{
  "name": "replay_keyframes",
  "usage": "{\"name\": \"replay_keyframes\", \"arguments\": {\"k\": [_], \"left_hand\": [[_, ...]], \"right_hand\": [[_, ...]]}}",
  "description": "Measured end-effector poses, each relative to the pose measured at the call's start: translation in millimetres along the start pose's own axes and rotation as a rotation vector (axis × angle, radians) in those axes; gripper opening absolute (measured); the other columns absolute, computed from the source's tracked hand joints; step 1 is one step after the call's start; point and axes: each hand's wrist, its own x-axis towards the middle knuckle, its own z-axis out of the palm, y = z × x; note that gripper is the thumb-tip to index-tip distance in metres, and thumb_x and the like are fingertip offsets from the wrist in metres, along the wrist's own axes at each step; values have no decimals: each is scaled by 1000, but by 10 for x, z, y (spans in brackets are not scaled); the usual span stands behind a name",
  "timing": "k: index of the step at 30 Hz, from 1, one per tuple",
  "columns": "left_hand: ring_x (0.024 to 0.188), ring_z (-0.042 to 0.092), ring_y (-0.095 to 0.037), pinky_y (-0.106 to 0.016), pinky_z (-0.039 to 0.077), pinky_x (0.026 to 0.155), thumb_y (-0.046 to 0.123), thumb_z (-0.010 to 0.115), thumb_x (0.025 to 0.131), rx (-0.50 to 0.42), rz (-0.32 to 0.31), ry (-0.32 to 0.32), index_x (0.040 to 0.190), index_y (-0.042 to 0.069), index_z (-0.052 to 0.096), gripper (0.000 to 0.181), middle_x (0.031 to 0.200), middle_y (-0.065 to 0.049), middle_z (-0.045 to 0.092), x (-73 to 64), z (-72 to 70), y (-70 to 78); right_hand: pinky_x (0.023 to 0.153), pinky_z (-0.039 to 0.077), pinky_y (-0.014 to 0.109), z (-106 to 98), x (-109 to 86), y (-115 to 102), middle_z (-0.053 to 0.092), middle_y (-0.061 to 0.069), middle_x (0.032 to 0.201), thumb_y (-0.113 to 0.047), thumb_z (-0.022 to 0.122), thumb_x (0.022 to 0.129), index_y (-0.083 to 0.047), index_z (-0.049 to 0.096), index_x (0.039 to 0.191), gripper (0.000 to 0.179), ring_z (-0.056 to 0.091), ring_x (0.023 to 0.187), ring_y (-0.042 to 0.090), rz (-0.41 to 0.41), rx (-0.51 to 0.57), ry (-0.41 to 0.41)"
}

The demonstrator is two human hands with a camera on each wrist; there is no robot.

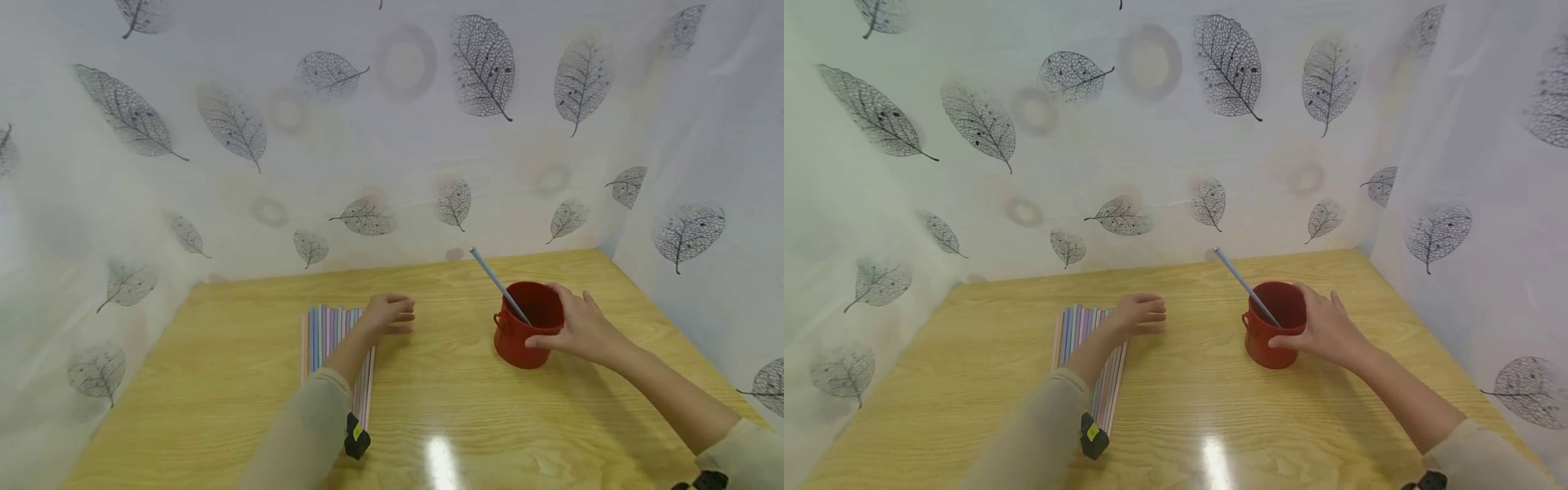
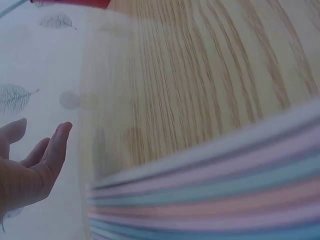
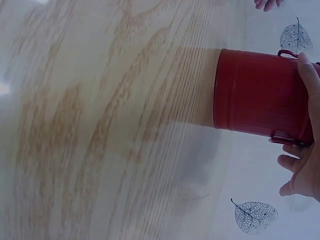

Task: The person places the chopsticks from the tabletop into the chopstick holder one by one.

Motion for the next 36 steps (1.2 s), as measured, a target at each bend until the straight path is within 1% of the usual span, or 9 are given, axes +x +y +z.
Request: {"name": "replay_keyframes", "arguments": {"k": [3,6,11,18,24,26,29,32,36], "left_hand": [[118,53,-38,-44,52,96,14,54,97,-6,-19,37,131,-8,44,41,129,-28,49,-25,-140,-15],[115,54,-38,-43,52,96,13,54,97,20,-45,60,130,-8,45,40,124,-26,52,-66,-283,-23],[112,57,-35,-40,54,93,13,55,96,98,-68,71,131,-10,43,43,121,-26,54,-143,-504,-37],[114,56,-35,-40,53,95,12,50,98,131,-76,78,133,-11,41,42,125,-27,53,-234,-782,-41],[94,64,-22,-33,58,87,12,53,96,193,-80,117,128,-12,45,40,114,-23,60,-342,-1055,-88],[88,64,-18,-33,58,85,10,55,95,192,-86,150,127,-13,45,40,111,-22,62,-383,-1130,-91],[85,64,-16,-33,59,84,7,57,93,203,-85,199,128,-15,43,43,112,-25,61,-460,-1237,-86],[85,64,-19,-34,59,83,4,58,91,214,-80,250,128,-16,41,46,113,-27,59,-534,-1343,-91],[92,63,-27,-37,58,85,2,59,90,237,-54,279,129,-20,37,50,115,-32,55,-602,-1474,-111]], "right_hand": [[104,10,77,1,0,5,58,26,119,-42,85,65,9,34,134,100,48,115,48,2,-4,0],[104,10,77,3,-3,6,58,26,119,-42,85,65,10,34,133,100,48,114,48,2,-8,0],[104,10,77,1,-12,4,58,26,119,-41,85,65,9,35,133,99,49,113,48,3,-2,2],[104,9,78,3,-7,0,58,26,119,-40,86,65,9,35,133,98,48,114,48,2,7,3],[102,10,79,12,11,-13,58,26,119,-40,86,64,9,35,133,99,48,115,48,-2,5,5],[102,11,79,8,12,-16,59,26,119,-40,86,64,9,35,133,99,48,115,48,0,-1,2],[102,11,79,5,13,-21,58,26,119,-40,86,64,9,35,133,99,48,114,48,0,-5,4],[102,9,79,7,17,-22,58,26,119,-40,86,65,9,35,133,98,48,114,48,-2,6,4],[101,9,80,12,17,-19,58,26,119,-39,86,65,9,35,133,98,48,115,47,-3,18,-2]]}}
